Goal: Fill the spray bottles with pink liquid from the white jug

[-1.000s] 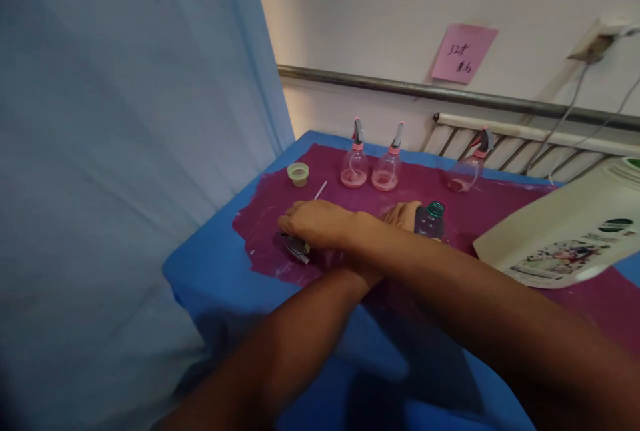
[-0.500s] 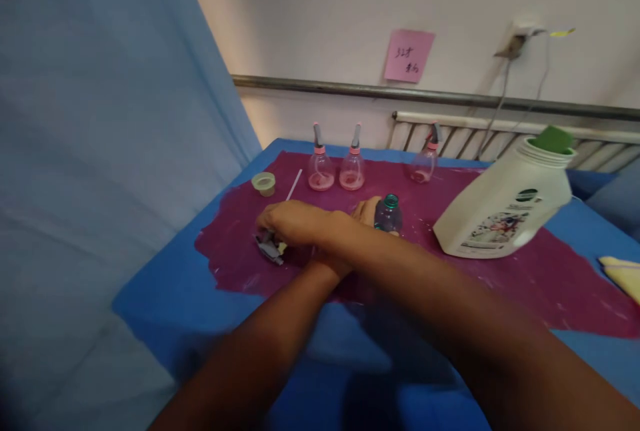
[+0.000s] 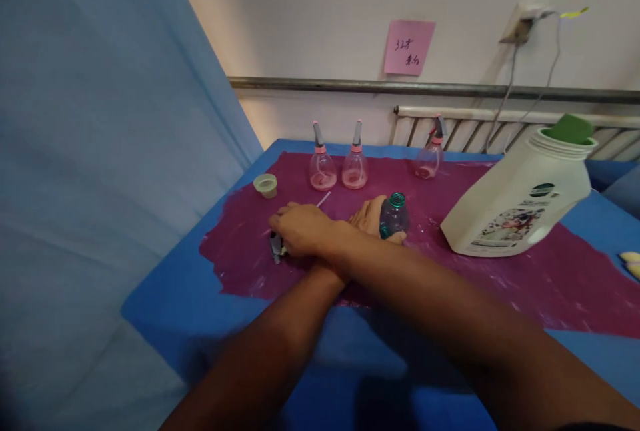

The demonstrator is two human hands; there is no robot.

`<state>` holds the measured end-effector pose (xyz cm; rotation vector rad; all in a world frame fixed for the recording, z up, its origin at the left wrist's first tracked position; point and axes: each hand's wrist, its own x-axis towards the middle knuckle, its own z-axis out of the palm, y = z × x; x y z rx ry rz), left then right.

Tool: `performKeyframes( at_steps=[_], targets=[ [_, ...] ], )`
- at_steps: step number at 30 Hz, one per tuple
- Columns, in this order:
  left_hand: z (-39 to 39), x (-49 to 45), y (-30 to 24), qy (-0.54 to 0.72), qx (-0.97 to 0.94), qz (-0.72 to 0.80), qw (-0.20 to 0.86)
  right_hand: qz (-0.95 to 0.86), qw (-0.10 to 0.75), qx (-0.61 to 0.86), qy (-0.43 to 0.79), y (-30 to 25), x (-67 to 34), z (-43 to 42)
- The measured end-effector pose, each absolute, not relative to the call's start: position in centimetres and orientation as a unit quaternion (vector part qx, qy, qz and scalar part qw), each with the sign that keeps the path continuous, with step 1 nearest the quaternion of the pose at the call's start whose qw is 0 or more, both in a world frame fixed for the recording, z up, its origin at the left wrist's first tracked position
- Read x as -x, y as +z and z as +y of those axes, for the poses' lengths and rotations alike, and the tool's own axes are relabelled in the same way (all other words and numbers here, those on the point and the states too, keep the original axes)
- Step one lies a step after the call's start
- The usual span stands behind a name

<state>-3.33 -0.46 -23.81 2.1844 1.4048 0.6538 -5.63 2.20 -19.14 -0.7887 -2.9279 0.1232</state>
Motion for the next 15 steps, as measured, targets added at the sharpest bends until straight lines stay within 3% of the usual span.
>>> performKeyframes(
  at_steps=[4, 10, 15],
  targets=[
    [-0.4, 3.4, -24.4, 0.239, -0.805, 0.497, 0.217, -0.958, 0.020, 0.282, 0.045, -19.9, 5.8, 2.3],
    [-0.6, 3.3, -24.5, 0.267, -0.796, 0.496, 0.219, -0.977, 0.052, 0.160, 0.131, -19.9, 6.4, 2.8],
    [-0.6, 3.3, -23.8, 0.265, -0.780, 0.507, 0.254, -0.958, 0.171, 0.178, 0.148, -18.6, 4.5, 0.6]
  ],
)
